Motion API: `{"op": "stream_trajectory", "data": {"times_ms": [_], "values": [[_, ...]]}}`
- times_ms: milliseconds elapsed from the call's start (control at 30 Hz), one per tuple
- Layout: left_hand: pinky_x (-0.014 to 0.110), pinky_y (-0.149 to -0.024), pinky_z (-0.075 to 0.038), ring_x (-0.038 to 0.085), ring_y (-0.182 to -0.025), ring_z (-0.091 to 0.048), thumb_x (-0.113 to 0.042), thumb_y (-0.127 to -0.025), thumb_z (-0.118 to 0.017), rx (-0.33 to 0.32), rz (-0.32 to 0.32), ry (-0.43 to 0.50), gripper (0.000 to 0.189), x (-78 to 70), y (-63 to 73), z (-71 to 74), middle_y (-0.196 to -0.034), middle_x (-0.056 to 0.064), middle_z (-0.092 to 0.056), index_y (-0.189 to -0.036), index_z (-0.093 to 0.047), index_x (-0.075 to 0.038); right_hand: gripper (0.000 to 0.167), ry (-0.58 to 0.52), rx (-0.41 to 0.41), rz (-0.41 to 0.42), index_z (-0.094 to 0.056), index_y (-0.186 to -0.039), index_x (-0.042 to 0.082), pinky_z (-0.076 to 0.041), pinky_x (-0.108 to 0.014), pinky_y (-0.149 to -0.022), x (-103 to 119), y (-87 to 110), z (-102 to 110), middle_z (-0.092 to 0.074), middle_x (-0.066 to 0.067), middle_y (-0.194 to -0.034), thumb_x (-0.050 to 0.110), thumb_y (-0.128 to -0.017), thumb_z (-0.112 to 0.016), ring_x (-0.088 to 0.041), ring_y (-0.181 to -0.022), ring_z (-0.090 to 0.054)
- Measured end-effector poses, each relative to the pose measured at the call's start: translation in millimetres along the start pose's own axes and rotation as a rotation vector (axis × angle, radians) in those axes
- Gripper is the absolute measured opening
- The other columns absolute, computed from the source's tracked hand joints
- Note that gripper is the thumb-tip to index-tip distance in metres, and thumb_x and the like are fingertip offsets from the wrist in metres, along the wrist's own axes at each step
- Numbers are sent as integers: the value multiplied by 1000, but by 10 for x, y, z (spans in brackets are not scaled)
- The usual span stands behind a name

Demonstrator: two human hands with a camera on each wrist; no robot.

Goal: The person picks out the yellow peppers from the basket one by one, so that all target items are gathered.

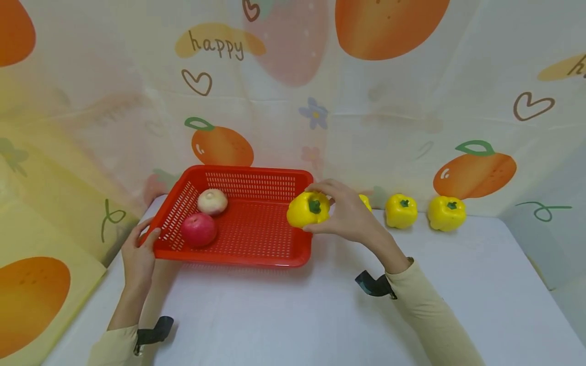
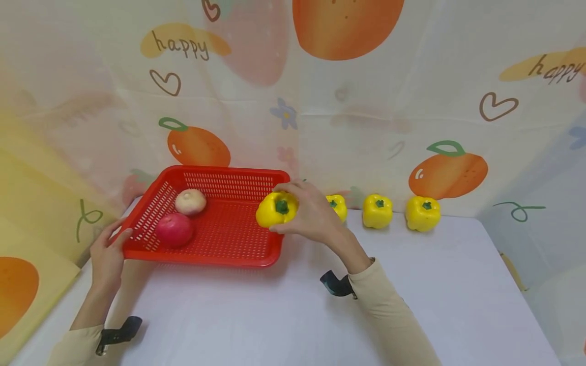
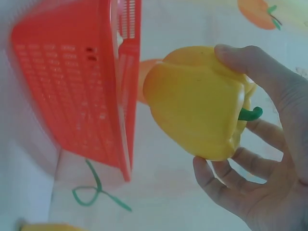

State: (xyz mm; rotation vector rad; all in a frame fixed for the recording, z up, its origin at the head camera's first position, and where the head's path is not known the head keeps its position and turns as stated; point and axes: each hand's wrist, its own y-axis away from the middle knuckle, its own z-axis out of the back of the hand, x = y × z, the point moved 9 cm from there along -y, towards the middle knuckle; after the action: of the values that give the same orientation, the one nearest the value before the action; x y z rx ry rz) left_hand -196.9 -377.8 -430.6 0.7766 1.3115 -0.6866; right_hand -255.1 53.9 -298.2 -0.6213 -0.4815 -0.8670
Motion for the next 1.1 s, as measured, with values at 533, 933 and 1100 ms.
{"op": "stream_trajectory", "data": {"times_ms": [533,933,1100], "values": [[9,-69,-50,6,-88,-57,-25,-99,-58,-11,-5,-6,40,-11,14,60,-123,8,-51,-138,-55,-19,69,115,-7,-31,-62,-127,9,-51,-46,-86,-359,173,433,-58,-7,-127,28,-67,-91,-26,-111,-53],[8,-69,-49,6,-88,-56,-22,-99,-58,-21,-9,18,40,-20,14,33,-125,10,-51,-138,-56,-17,69,351,-36,-142,-59,-129,2,-48,-54,-87,-803,371,1293,-54,-20,-128,21,-70,-90,-38,-110,-49],[8,-69,-49,7,-89,-56,-22,-100,-56,-10,-15,19,40,-26,11,-3,-124,8,-51,-139,-55,-17,72,412,11,-277,-53,-134,0,-43,-65,-89,-1174,575,1632,-45,-28,-135,24,-74,-87,-47,-113,-45]]}}
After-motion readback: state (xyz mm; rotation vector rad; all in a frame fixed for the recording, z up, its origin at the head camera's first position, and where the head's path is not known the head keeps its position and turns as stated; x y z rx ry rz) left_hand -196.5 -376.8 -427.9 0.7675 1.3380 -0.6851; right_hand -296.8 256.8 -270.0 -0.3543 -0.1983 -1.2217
